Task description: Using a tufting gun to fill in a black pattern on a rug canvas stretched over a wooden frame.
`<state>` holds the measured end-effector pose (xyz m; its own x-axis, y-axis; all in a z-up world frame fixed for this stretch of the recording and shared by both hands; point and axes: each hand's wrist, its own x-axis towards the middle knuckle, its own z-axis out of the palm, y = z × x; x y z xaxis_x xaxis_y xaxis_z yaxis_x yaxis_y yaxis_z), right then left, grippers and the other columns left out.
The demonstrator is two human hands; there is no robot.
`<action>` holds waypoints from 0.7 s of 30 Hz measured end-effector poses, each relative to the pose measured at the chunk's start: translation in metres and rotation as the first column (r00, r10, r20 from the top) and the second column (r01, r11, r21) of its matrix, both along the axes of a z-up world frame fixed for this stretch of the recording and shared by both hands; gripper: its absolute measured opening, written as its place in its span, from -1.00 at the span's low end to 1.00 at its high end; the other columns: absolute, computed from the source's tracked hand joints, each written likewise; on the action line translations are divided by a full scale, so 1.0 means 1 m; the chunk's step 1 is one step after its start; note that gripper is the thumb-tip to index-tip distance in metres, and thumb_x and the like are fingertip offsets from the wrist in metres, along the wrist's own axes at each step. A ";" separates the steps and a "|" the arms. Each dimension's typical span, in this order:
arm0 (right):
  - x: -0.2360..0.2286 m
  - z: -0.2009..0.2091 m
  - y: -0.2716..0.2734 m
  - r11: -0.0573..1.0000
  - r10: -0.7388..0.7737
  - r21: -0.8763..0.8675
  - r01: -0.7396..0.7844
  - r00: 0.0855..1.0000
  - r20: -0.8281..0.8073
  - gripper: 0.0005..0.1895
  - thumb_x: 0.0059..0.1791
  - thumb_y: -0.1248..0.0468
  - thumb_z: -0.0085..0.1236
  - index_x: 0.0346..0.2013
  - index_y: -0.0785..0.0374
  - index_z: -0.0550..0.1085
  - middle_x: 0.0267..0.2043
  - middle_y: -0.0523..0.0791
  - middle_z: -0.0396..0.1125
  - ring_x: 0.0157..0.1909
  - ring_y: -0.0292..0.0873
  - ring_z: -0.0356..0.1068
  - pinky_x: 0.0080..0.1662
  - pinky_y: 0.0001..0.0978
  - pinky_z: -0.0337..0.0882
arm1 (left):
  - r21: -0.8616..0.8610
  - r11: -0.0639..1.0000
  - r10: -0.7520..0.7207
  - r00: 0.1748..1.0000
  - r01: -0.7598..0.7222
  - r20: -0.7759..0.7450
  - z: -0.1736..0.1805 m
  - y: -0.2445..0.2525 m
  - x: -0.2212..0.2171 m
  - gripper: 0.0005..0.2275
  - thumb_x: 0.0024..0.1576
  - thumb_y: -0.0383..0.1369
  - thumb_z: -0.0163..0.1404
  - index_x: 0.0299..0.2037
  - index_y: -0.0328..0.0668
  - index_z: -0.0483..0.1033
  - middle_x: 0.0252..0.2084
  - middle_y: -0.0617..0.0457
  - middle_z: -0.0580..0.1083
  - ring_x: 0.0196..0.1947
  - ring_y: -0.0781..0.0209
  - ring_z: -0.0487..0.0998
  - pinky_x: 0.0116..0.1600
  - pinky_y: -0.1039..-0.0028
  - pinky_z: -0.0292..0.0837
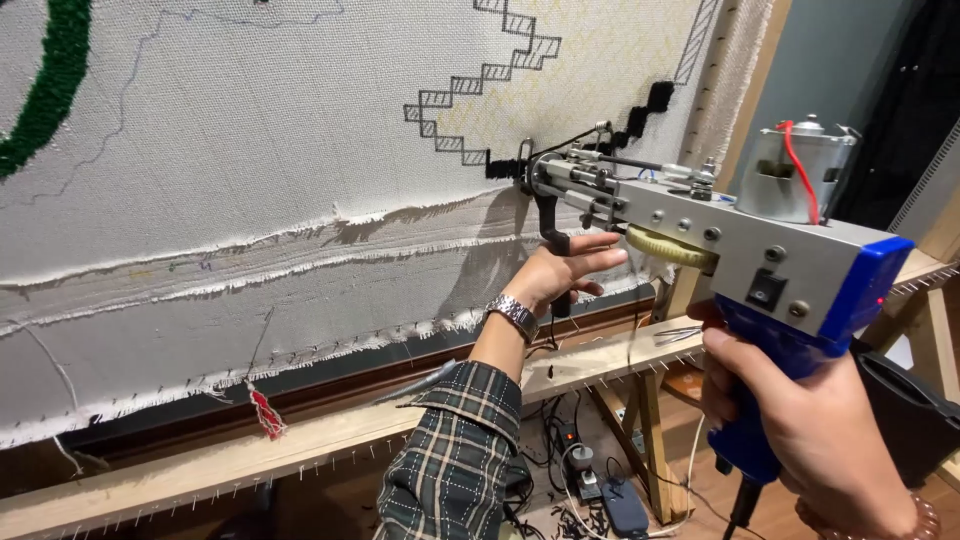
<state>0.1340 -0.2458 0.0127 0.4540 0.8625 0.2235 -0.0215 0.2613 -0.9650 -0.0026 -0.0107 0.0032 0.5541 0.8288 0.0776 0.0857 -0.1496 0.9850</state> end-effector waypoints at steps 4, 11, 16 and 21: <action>0.012 -0.004 -0.012 0.999 -0.010 0.035 0.010 1.000 0.005 -0.80 0.09 0.44 0.14 -0.37 0.48 0.34 -0.55 0.04 0.12 -0.59 -0.02 0.08 -0.51 -0.18 0.13 | -0.085 0.993 -0.068 0.993 0.077 0.100 -0.010 0.000 0.009 -0.36 -0.14 -0.16 0.27 0.25 0.05 0.52 0.23 -0.23 0.55 -0.42 0.29 0.62 -0.53 0.73 0.36; 0.033 -0.008 -0.028 0.999 -0.019 -0.030 0.017 0.998 -0.058 -0.87 0.12 0.50 0.02 -0.11 0.60 0.38 -0.55 0.18 0.01 -0.59 0.13 -0.02 -0.51 -0.01 0.04 | 0.123 0.981 -0.173 0.963 0.150 0.206 -0.022 -0.008 0.033 -0.68 0.19 -0.31 0.09 0.11 -0.26 0.60 0.14 -0.20 0.59 0.16 0.06 0.62 -0.15 0.47 0.70; 0.049 -0.018 -0.033 1.000 0.005 0.025 -0.004 0.998 -0.064 -0.84 0.14 0.50 -0.03 -0.25 0.49 0.20 -0.60 0.14 -0.06 -0.65 0.13 -0.06 -0.55 0.00 -0.01 | 0.069 0.984 -0.179 0.947 0.166 0.265 -0.017 -0.015 0.041 -0.77 0.21 -0.39 0.11 0.01 -0.32 0.65 0.07 -0.18 0.62 0.09 0.04 0.63 -0.18 0.49 0.69; 0.055 -0.018 -0.033 0.998 0.047 0.033 -0.044 0.992 -0.120 -0.87 0.15 0.49 -0.06 -0.17 0.40 0.18 -0.55 0.09 -0.09 -0.62 0.09 -0.08 -0.52 -0.01 -0.02 | 0.030 0.995 -0.097 0.986 0.094 0.135 -0.011 -0.019 0.043 -0.22 -0.13 -0.11 0.25 0.33 -0.20 0.27 0.04 -0.15 0.60 -0.40 0.20 0.66 -0.54 0.65 0.28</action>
